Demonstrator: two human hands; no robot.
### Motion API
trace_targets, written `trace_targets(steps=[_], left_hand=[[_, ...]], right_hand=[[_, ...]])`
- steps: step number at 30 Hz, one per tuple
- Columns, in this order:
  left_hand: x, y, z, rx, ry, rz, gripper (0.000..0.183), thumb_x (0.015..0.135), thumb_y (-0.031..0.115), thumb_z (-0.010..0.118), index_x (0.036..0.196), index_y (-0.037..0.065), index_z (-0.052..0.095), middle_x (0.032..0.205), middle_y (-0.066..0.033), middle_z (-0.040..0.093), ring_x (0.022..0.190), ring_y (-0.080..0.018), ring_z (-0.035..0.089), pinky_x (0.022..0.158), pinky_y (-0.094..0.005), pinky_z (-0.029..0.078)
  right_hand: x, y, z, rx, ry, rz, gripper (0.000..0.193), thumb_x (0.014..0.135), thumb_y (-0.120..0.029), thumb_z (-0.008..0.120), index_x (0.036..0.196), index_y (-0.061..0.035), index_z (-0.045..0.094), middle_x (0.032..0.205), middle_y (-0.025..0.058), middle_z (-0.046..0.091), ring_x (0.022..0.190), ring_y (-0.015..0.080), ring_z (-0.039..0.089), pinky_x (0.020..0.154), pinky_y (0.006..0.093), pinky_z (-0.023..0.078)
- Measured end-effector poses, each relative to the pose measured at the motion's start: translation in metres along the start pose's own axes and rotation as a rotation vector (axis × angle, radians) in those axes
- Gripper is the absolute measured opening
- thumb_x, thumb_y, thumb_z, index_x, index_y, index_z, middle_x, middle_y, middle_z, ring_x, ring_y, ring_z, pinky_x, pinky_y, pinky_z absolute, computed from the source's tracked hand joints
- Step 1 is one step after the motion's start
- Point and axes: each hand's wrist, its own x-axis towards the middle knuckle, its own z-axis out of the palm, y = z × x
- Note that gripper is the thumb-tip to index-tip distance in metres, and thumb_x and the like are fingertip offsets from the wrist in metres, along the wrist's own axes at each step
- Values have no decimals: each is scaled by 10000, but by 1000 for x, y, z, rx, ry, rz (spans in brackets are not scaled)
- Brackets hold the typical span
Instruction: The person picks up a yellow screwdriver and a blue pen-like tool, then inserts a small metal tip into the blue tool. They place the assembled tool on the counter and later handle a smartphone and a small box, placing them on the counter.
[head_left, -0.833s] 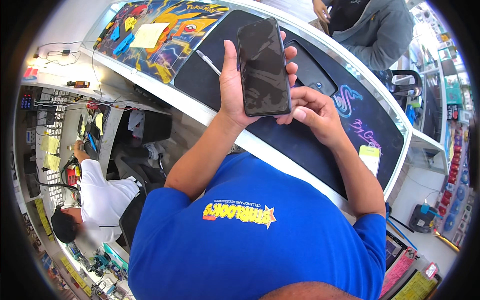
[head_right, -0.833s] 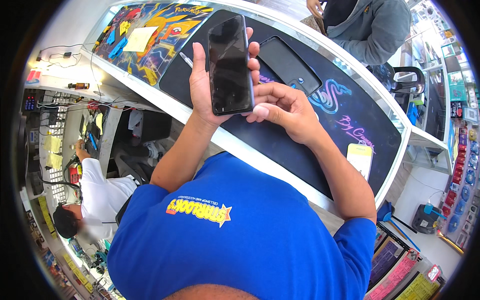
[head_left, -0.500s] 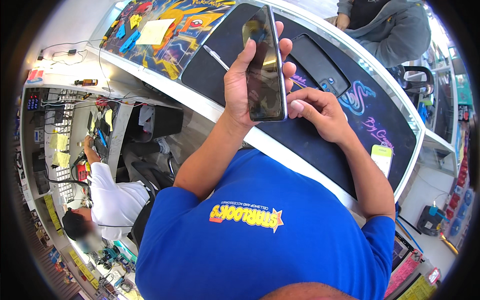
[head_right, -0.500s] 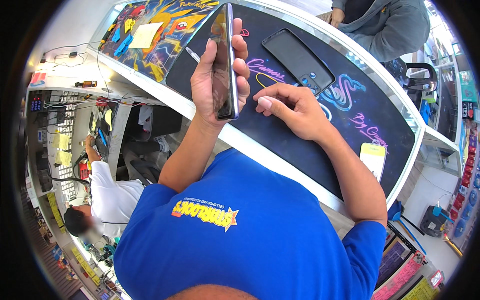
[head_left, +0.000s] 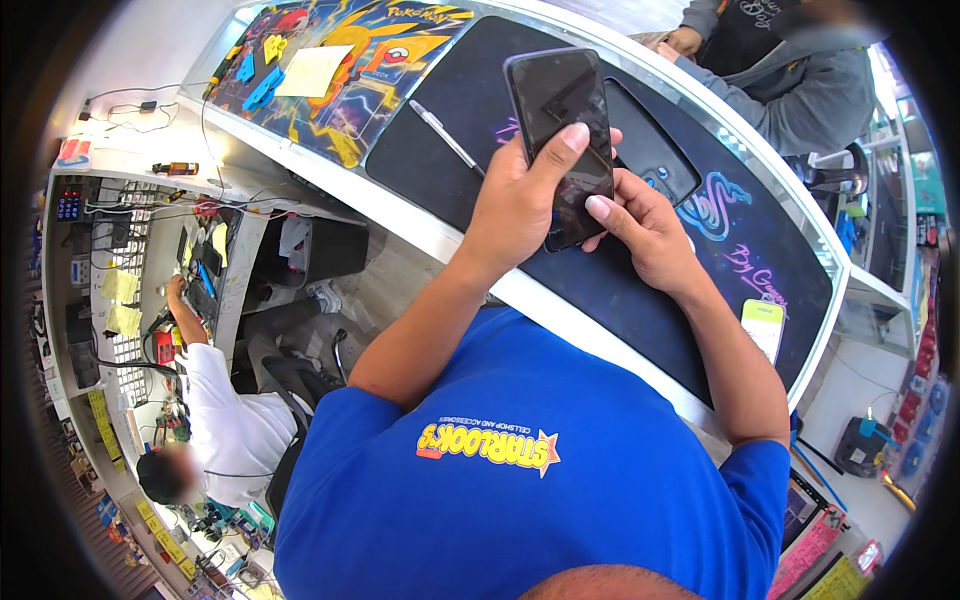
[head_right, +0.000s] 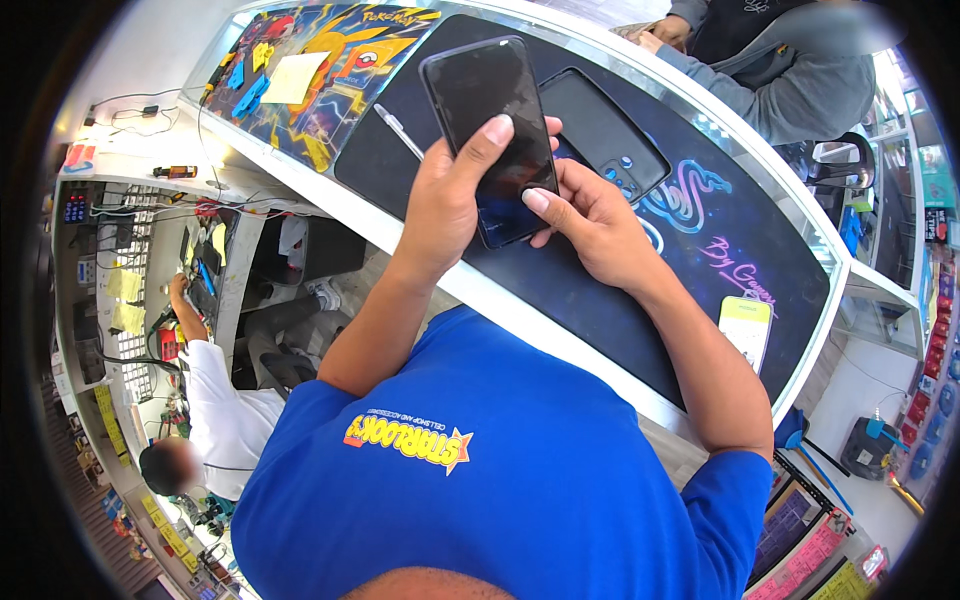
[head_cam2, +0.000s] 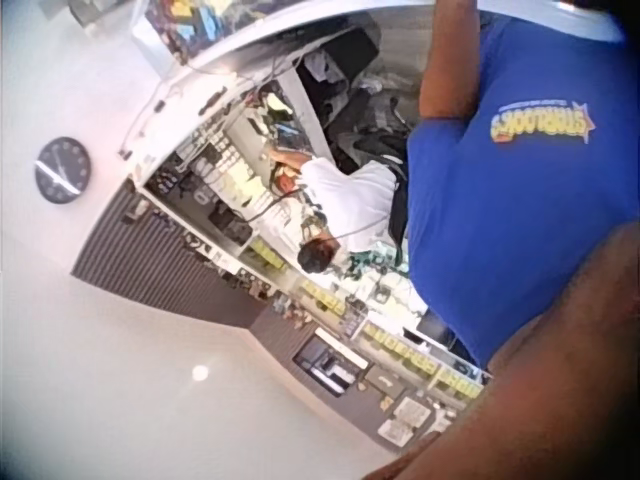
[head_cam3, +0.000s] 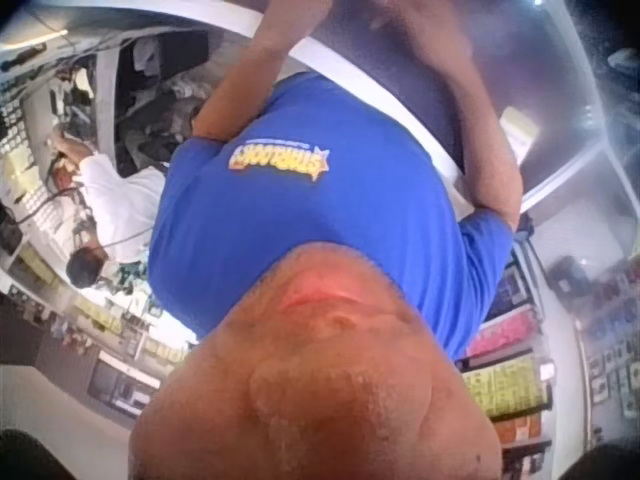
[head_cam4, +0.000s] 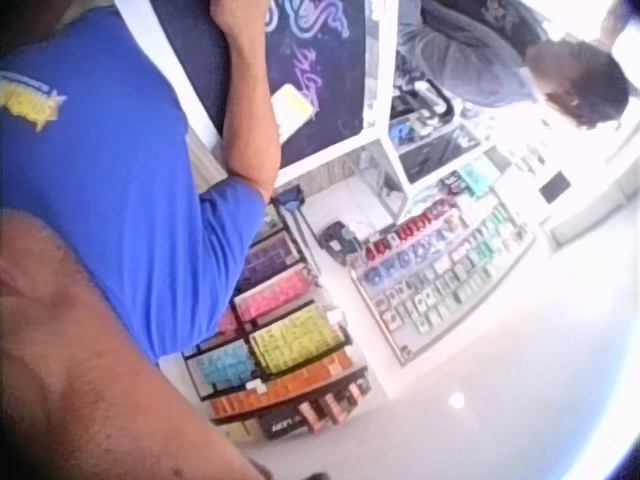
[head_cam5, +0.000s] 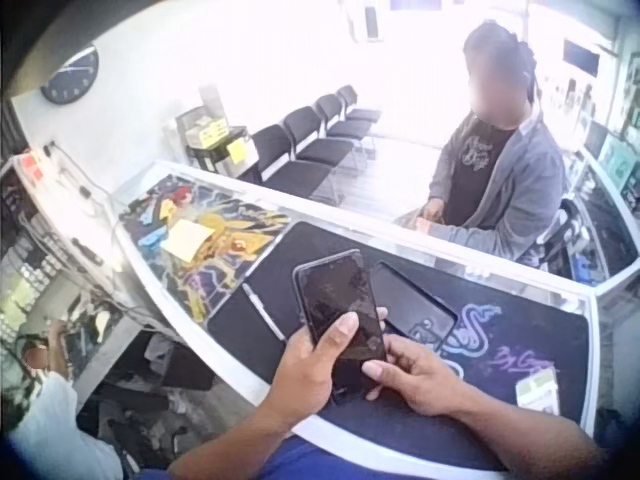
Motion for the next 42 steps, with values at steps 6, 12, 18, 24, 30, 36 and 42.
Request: trace_targets(steps=[6, 12, 18, 24, 30, 36, 42], left_hand=[[0, -17, 6, -386, -219, -78, 668, 1082, 469, 528, 1565, 29, 386, 1305, -133, 625, 1090, -214, 690, 844, -359, 622], [9, -19, 13, -542, -28, -41, 815, 1026, 706, 461, 1545, 83, 385, 1003, -55, 561, 865, -152, 636, 670, -295, 560], [22, -9, -29, -244, 66, 13, 721, 986, 714, 541, 1279, 55, 549, 880, 6, 536, 677, -76, 572, 572, -232, 493], [7, -10, -32, -452, 131, 94, 340, 1066, 320, 648, 1285, 84, 538, 1064, -43, 682, 967, -121, 712, 856, -314, 613], [-11, -7, -28, -412, 214, 173, 267, 1085, 229, 589, 1287, 69, 520, 1111, -76, 672, 990, -129, 692, 883, -310, 579], [-22, -14, -52, -467, 276, 146, 282, 1027, 220, 679, 1253, 77, 588, 1054, -39, 697, 915, -127, 713, 819, -311, 609], [-31, -13, -88, -1001, 105, 57, 363, 963, 349, 767, 1161, 57, 682, 1035, -80, 746, 877, -205, 744, 821, -388, 624]], right_hand=[[-4, -4, -7, 223, -64, 91, 338, 1098, -325, 575, 1246, -25, 620, 1024, 44, 687, 876, 118, 651, 798, 275, 536], [-5, -3, -2, -37, -51, 37, 362, 1127, -355, 507, 1177, -20, 636, 990, 69, 697, 874, 135, 663, 807, 280, 538], [-4, -2, 1, -150, -155, -46, 444, 1138, -374, 466, 1262, 7, 657, 923, 92, 717, 854, 151, 675, 811, 304, 546], [-5, 3, 1, -202, -143, -64, 424, 1144, -356, 455, 1180, 7, 672, 947, 82, 726, 872, 151, 680, 806, 303, 539], [-5, 8, 3, -126, -92, -38, 447, 1140, -360, 459, 1187, 34, 663, 943, 95, 721, 828, 151, 669, 778, 296, 534], [-2, 1, 20, -564, -42, -75, 339, 1116, -249, 510, 1209, 23, 688, 888, 50, 698, 757, 110, 637, 681, 260, 512], [8, 7, 16, -547, -55, -40, 530, 1144, -414, 416, 1181, 37, 692, 928, 84, 724, 708, 99, 605, 607, 243, 474]])
